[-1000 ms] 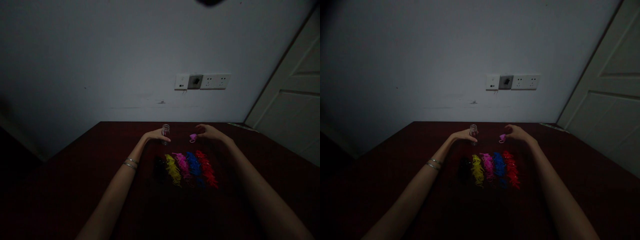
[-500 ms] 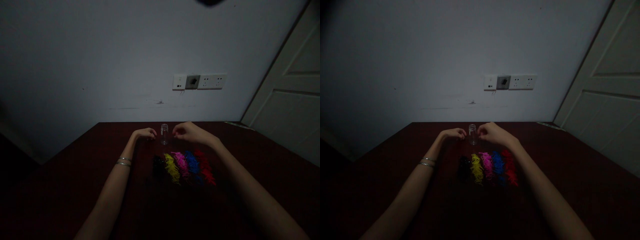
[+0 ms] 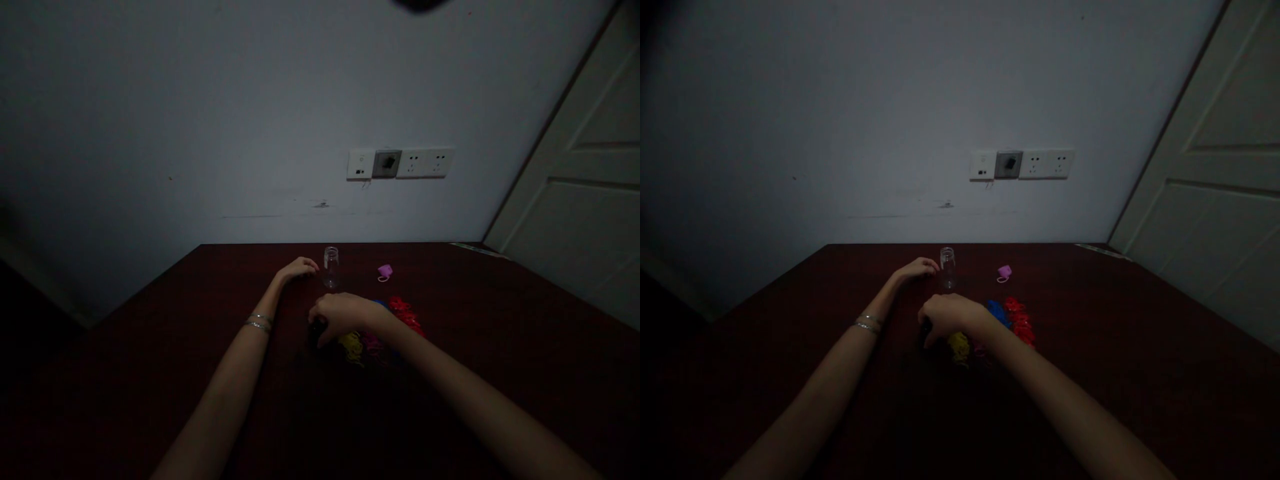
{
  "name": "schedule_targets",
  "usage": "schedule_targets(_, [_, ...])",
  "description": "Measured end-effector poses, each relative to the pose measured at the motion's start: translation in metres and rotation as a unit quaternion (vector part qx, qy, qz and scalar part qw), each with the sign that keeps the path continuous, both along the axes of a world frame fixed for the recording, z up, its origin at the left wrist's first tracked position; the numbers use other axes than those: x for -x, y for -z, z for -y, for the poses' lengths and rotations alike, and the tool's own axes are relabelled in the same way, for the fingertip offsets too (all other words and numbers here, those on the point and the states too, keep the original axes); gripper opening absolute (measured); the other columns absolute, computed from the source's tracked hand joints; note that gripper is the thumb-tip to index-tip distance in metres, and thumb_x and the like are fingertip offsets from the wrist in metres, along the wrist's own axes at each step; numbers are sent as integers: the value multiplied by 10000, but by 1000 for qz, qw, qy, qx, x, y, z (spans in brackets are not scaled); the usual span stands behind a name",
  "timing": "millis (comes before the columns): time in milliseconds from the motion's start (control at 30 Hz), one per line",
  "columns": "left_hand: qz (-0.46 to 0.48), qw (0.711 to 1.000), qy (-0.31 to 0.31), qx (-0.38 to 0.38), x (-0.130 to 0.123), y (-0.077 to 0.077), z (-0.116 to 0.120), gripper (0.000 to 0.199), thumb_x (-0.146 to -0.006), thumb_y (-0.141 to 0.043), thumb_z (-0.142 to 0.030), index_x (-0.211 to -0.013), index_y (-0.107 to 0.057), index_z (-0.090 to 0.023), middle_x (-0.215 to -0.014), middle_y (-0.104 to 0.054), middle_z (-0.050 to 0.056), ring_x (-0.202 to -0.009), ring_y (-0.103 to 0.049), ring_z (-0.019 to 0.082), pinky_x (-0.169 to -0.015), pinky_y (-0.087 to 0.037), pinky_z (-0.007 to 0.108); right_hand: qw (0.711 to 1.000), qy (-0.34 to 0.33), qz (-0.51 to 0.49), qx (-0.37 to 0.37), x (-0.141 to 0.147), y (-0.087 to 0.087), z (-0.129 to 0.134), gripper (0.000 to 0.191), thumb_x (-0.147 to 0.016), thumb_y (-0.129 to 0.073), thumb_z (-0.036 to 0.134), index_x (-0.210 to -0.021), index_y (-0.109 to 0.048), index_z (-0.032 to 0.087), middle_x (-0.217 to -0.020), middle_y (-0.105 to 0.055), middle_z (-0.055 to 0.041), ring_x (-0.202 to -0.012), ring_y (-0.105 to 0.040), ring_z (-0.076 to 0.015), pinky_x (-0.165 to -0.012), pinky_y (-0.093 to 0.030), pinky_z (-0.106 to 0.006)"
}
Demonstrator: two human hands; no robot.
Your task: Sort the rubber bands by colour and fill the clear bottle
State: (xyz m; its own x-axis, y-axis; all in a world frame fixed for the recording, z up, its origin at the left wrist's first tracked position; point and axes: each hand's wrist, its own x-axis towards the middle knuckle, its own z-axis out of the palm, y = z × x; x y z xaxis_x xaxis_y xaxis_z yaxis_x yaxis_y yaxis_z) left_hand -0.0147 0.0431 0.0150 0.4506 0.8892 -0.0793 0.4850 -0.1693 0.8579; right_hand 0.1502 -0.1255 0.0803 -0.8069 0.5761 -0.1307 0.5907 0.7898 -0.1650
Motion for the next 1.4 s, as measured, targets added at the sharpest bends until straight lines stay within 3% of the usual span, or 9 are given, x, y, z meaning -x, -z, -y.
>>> schedule_targets(300, [39, 998, 42, 17, 1, 6, 5, 254, -571, -587, -182, -812, -654, -135, -683, -611, -4, -614, -498, 89, -557, -356, 184, 999, 9, 36, -2, 8, 6, 0, 333, -664, -633, 362, -972, -643, 235, -864, -665, -19, -692, -587, -153, -493, -313, -209])
schedule_targets(600, [120, 991, -55, 17, -9, 11, 17, 204, -584, -576, -142, -771, -656, -127, -683, -618, 9, -630, -513, 94, -587, -378, 201, 1000, -5, 13, 5, 10, 13, -4, 254, -681, -617, 309, -916, -651, 220, -824, -664, -3, -657, -575, -129, -472, -292, -194])
schedule_targets(800, [291, 947, -130, 29, 5, 7, 30, 299, -598, -564, -187, -884, -621, -122, -732, -595, 28, -603, -502, 78, -547, -370, 185, 999, -2, 30, -10, 14, 15, -3, 224, -677, -613, 271, -890, -665, 227, -841, -670, -16, -675, -589, -141, -496, -328, -194])
schedule_targets(933, [304, 949, -70, 45, 8, 6, 42, 478, -584, -579, -188, -1062, -575, -167, -950, -598, 62, -716, -549, 93, -625, -411, 195, 999, -8, 39, -16, 16, 15, -2, 216, -674, -593, 230, -876, -671, 232, -838, -673, -15, -674, -593, -142, -493, -326, -193])
schedule_targets(1100, [294, 955, 23, 19, -11, 10, 52, 635, -582, -653, -166, -1195, -500, -234, -1128, -550, 64, -815, -553, 104, -739, -421, 229, 999, -9, 25, -24, 16, 15, -1, 217, -672, -577, 219, -867, -672, 230, -834, -672, -22, -656, -577, -140, -497, -321, -201])
schedule_targets(1400, [272, 961, 25, -45, -42, 6, 61, 589, -615, -717, -230, -1160, -502, -171, -1188, -530, 106, -1060, -502, 194, -863, -412, 296, 1000, -24, -4, 9, 16, 11, 4, 224, -676, -549, 169, -857, -672, 217, -789, -661, -1, -592, -532, -105, -471, -282, -192])
